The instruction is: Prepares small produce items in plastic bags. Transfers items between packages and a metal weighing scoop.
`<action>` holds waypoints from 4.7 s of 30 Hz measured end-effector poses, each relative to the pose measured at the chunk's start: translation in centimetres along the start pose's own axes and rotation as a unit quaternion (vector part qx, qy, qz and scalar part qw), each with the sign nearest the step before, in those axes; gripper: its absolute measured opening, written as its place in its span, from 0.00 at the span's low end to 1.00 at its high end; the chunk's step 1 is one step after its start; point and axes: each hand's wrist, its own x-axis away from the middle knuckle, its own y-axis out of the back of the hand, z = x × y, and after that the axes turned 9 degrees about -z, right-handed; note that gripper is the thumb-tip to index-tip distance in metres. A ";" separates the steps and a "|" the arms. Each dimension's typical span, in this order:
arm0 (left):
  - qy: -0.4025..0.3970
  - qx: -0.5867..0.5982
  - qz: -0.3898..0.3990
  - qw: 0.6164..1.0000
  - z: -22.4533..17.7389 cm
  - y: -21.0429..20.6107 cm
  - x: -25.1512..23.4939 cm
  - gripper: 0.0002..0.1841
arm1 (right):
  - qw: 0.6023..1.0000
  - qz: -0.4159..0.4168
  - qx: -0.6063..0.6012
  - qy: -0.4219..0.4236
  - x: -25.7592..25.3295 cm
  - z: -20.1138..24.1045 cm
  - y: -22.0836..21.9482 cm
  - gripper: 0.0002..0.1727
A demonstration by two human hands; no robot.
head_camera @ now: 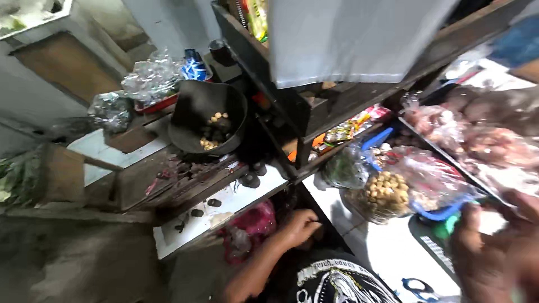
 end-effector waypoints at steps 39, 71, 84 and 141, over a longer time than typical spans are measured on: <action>-0.464 -0.311 0.197 0.806 -9.5 -24.4 -8.5 0.29 | 0.745 0.060 0.471 -0.468 25.7 -12.0 30.6 0.16; -0.504 0.054 0.191 0.841 -30.0 -27.8 -5.4 0.15 | 0.937 0.117 -0.092 -0.315 6.4 -5.4 32.4 0.14; -0.180 -0.041 0.123 0.975 -22.0 -20.7 -7.9 0.11 | 0.769 -0.156 -0.130 -0.607 12.4 -11.4 28.9 0.20; 0.008 0.357 -0.340 0.870 -1.8 7.6 5.8 0.08 | 0.711 0.551 -0.393 -0.192 4.4 18.7 -14.0 0.08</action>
